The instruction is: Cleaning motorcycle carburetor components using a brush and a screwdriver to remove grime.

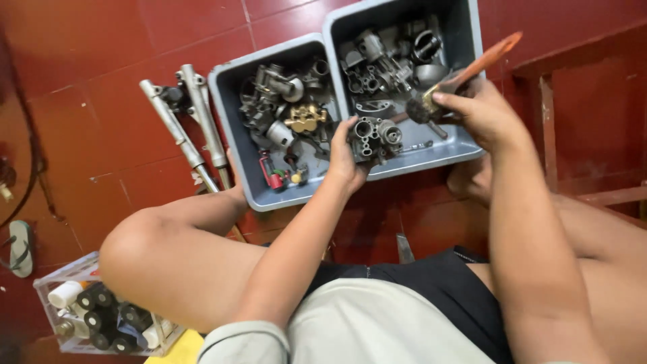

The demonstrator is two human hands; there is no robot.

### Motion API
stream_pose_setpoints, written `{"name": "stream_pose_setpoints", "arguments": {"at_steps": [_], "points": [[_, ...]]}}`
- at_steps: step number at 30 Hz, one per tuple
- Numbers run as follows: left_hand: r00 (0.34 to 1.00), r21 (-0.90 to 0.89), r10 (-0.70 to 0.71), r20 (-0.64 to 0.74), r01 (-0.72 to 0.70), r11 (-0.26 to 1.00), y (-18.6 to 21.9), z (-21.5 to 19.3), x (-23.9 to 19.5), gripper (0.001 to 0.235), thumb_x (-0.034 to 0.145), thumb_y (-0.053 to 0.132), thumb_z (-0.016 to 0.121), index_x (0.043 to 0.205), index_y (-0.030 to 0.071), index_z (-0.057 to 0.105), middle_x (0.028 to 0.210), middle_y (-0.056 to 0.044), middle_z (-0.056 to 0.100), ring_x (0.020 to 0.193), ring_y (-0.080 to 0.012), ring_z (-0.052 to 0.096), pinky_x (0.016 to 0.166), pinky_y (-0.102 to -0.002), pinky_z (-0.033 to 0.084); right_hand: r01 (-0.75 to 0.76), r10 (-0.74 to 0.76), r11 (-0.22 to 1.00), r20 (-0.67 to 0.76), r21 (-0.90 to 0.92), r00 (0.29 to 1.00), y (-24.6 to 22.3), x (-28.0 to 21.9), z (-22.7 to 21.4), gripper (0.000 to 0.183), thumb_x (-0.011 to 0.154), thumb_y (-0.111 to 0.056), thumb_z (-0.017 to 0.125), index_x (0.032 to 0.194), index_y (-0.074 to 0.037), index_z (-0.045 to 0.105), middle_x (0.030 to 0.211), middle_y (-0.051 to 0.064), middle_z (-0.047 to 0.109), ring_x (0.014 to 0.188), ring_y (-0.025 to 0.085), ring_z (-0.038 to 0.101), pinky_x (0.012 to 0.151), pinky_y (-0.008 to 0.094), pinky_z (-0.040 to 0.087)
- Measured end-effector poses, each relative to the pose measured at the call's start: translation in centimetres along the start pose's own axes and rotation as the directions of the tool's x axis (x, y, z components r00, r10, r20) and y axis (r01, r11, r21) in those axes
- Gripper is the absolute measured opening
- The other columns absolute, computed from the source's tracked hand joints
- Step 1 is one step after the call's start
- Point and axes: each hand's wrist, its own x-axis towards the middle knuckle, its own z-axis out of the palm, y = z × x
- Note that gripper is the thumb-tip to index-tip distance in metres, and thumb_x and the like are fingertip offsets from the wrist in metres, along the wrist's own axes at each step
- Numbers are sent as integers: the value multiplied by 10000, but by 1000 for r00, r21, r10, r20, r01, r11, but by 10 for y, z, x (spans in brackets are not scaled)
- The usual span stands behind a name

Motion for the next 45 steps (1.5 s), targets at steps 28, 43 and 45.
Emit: {"name": "stream_pose_setpoints", "arguments": {"at_steps": [28, 43, 45], "points": [[999, 248, -9, 46, -3, 969, 81, -11, -218, 368, 918, 355, 646, 1103, 38, 667, 1031, -161, 727, 965, -300, 705, 871, -401, 567, 616, -441, 637, 436, -463, 784, -108, -186, 134, 228, 871, -98, 777, 1062, 8, 710, 972, 122, 724, 848, 190, 701, 744, 283, 562], [996, 276, 14, 93, -39, 960, 86, -18, -215, 354, 918, 413, 636, 958, 63, 668, 938, -159, 748, 842, -323, 713, 741, -413, 578, 503, -401, 745, 309, -438, 863, -135, -188, 129, 203, 977, -23, 680, 1159, 66, 659, 1075, 164, 748, 999, 215, 742, 889, 287, 623], [1000, 271, 23, 3, -23, 962, 92, -13, -220, 349, 894, 389, 653, 1025, 67, 676, 976, -146, 746, 912, -303, 713, 820, -410, 578, 490, -404, 749, 278, -446, 872, -134, -187, 129, 207, 968, -32, 718, 1141, 65, 660, 1060, 160, 747, 1010, 203, 737, 859, 267, 600]]}}
